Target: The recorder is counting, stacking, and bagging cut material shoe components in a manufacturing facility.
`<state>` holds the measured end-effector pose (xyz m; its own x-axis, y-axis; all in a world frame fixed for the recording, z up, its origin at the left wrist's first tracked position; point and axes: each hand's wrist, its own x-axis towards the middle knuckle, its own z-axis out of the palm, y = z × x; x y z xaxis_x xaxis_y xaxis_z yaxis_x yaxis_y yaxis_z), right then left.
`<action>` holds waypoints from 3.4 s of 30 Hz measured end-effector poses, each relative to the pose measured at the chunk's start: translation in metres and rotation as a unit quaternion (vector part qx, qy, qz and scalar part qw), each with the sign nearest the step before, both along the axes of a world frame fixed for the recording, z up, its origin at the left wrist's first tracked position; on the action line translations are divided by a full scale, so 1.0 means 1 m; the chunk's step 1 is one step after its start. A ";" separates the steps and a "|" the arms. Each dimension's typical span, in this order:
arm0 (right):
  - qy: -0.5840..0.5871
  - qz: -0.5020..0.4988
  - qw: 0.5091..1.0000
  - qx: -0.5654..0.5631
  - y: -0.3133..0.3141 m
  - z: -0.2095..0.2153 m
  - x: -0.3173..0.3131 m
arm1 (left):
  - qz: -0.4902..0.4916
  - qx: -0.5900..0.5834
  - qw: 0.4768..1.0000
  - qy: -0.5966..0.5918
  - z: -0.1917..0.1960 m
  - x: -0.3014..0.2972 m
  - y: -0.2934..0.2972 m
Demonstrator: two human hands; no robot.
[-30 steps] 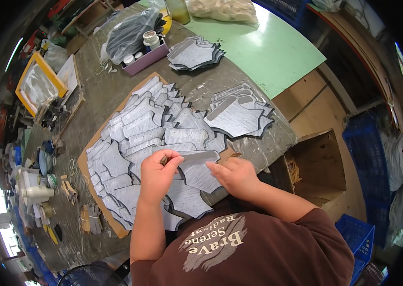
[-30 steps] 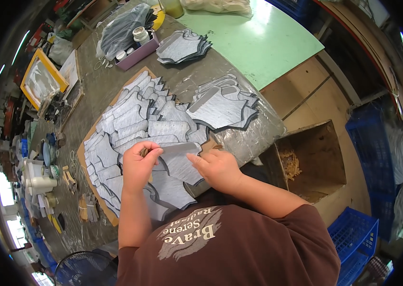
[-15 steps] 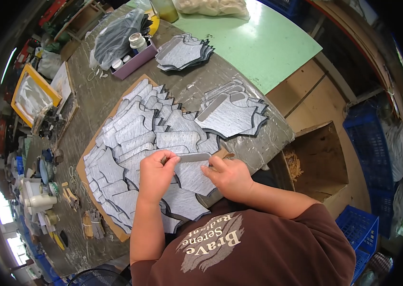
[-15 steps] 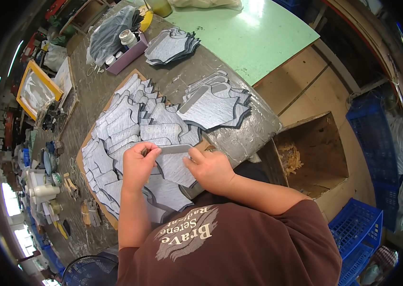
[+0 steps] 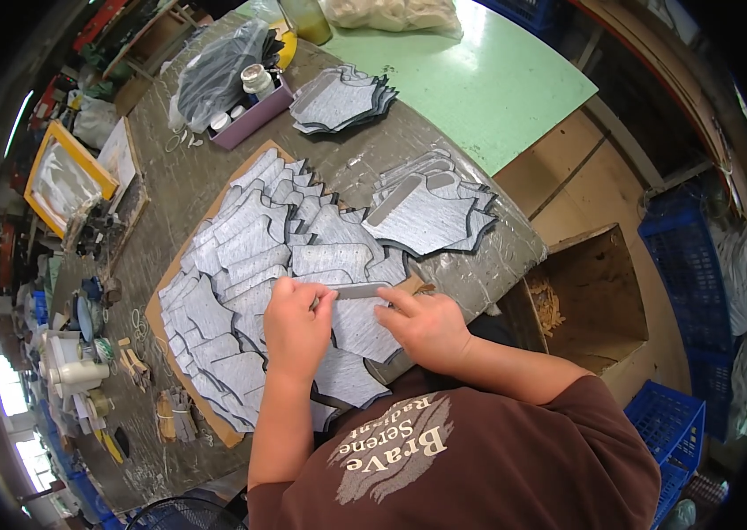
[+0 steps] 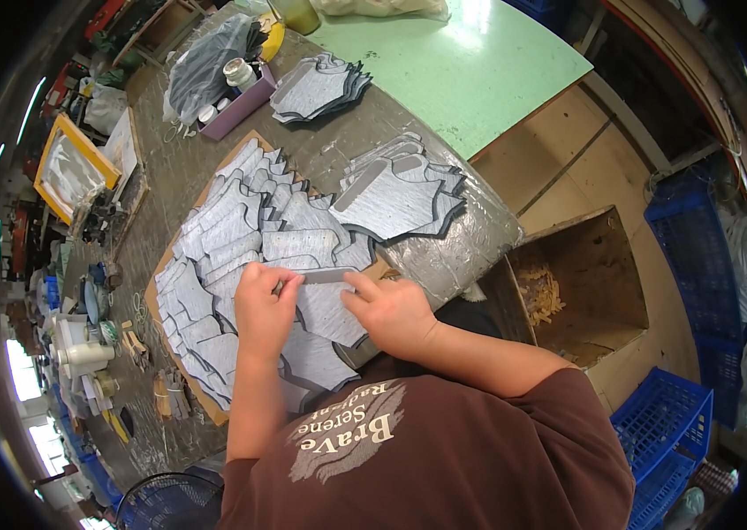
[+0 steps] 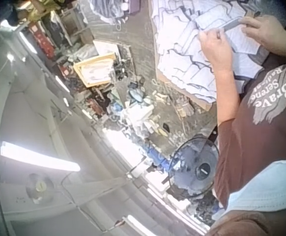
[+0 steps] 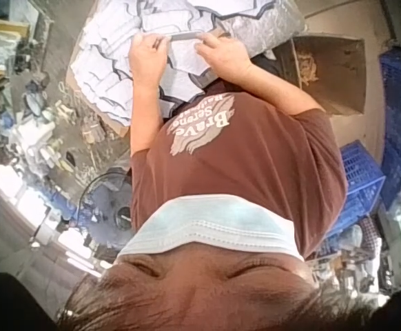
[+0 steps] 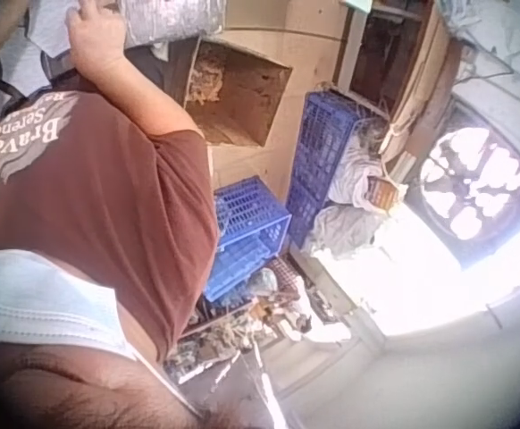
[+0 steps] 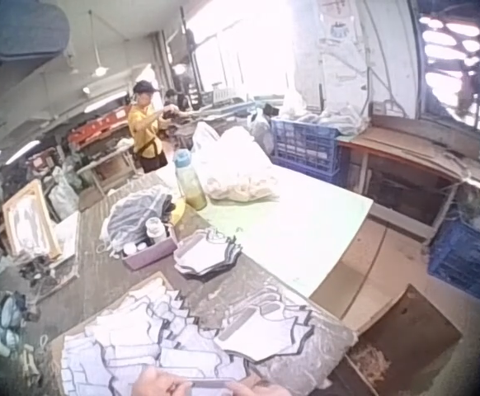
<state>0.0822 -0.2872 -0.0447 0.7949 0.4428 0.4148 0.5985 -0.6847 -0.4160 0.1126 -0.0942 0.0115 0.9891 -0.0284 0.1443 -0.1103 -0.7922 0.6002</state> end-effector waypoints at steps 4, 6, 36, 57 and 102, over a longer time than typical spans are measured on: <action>0.045 -0.052 0.991 0.114 0.004 0.010 0.005 | -0.030 -0.130 0.991 -0.022 0.001 -0.011 0.011; 0.052 -0.062 0.988 0.135 0.006 0.016 0.006 | -0.016 -0.184 0.982 0.040 0.003 -0.020 0.018; 0.057 0.070 0.996 0.016 0.025 0.001 -0.002 | 0.032 0.024 0.992 -0.118 -0.003 -0.010 0.015; 0.397 0.018 0.828 0.395 0.032 0.029 0.022 | 0.052 -0.344 0.926 0.145 0.001 -0.021 0.021; 0.621 0.049 0.639 0.450 -0.012 0.040 0.015 | -0.171 -0.465 0.841 0.217 0.007 -0.055 0.036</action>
<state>0.0975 -0.2992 -0.0048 0.7450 0.5421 -0.3886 -0.5559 0.1826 -0.8110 0.0573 -0.0586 0.0186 0.9112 -0.3966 -0.1113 0.1530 0.0750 0.9854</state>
